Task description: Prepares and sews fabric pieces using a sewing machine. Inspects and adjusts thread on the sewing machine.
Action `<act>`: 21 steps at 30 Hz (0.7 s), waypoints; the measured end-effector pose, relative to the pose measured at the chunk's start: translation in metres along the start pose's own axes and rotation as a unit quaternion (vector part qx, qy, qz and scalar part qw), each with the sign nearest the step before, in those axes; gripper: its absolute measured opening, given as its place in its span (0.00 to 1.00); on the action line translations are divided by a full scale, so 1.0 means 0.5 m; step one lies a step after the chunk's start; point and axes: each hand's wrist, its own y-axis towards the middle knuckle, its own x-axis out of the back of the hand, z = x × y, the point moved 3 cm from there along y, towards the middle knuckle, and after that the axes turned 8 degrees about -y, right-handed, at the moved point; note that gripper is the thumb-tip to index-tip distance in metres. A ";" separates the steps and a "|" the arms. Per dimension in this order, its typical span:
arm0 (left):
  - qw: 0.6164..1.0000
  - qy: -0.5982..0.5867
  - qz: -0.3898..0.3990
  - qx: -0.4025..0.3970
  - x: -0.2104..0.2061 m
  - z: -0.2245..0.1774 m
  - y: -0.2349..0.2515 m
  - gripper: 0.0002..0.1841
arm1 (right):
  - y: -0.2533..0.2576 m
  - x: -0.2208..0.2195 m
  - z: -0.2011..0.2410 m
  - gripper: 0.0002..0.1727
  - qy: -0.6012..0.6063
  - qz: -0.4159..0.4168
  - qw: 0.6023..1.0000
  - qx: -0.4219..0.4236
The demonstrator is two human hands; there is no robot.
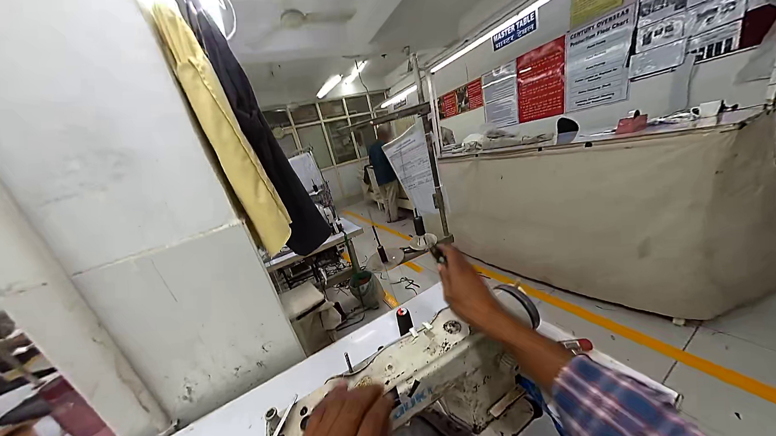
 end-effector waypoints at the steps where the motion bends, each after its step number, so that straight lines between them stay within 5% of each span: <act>1: 0.998 0.042 -0.037 -0.016 -0.050 0.025 0.059 0.15 | 0.014 -0.042 -0.023 0.26 0.012 0.018 1.000 -0.021; 4: 0.980 0.134 -0.146 -0.030 -0.177 0.118 0.156 0.20 | 0.024 -0.075 -0.055 0.26 0.049 0.044 0.996 -0.068; 10: 0.990 0.092 -0.095 0.053 -0.224 0.148 0.158 0.33 | 0.029 -0.062 -0.069 0.27 0.120 0.060 0.988 -0.075; 18: 0.995 0.029 -0.060 0.073 -0.243 0.140 0.171 0.31 | 0.429 0.031 0.142 0.18 0.083 -0.122 0.988 0.052; 21: 0.996 0.018 -0.045 0.077 -0.240 0.134 0.174 0.29 | 0.555 0.025 0.224 0.15 0.089 -0.151 0.984 0.032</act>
